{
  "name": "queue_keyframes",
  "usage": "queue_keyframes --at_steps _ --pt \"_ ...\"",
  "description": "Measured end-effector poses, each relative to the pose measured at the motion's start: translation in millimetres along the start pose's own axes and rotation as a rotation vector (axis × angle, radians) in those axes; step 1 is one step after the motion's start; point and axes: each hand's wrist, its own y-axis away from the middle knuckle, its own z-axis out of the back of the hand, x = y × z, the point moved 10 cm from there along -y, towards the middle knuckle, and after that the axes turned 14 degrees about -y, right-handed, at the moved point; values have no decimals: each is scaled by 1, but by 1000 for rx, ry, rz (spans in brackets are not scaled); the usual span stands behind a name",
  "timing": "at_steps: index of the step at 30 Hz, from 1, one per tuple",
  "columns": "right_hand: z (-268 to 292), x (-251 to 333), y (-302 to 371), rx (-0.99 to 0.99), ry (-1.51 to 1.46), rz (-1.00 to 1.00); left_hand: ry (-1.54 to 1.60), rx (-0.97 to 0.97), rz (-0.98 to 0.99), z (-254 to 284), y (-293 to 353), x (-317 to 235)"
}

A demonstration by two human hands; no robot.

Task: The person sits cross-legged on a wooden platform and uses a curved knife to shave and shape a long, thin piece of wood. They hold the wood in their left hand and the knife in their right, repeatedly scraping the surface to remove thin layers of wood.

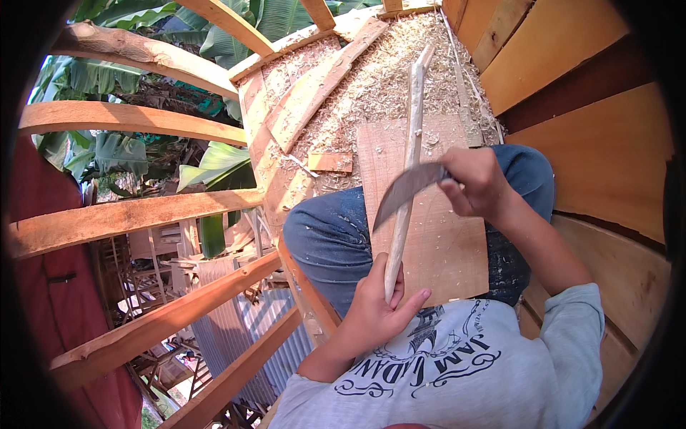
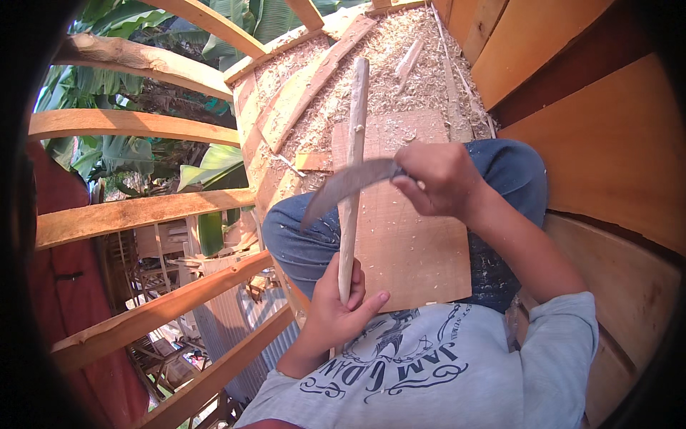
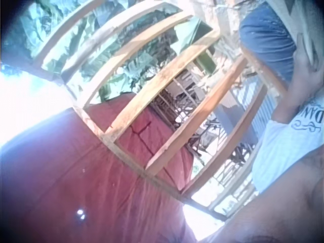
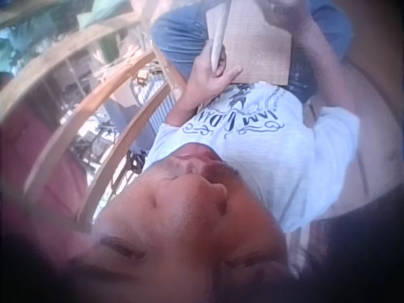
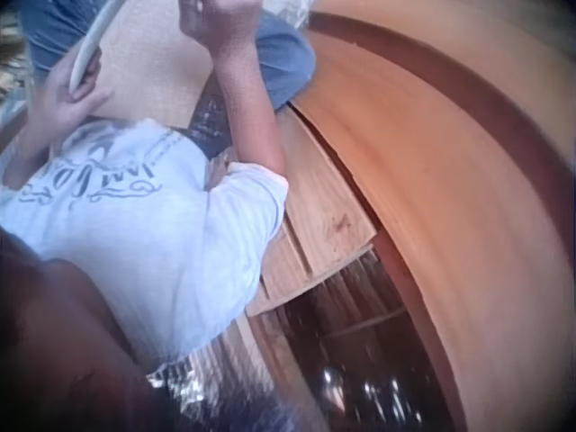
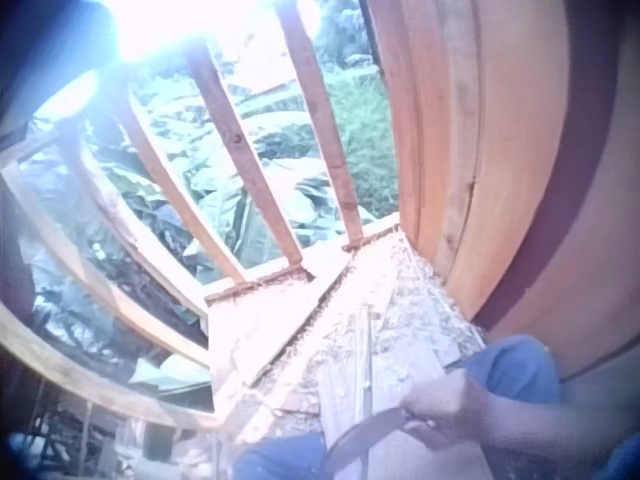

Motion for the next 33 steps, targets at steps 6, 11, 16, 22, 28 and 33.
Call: queue_keyframes --at_steps 6,11,16,22,28,33 --pt "-24 31 6 276 -24 109 59 30 32 -4 3 11" --pt "7 -27 -6 -68 -4 -109 56 40 33 -5 -8 13" --pt "-2 -33 -5 24 56 -33 86 32 110 -3 -9 16" --pt "-28 6 -4 231 -49 97 101 33 73 -3 -7 20" --pt "-22 -18 -8 65 -50 -10 122 33 85 -3 -18 28" --pt "4 -74 -23 -125 74 -85 117 59 104 -6 -22 21"
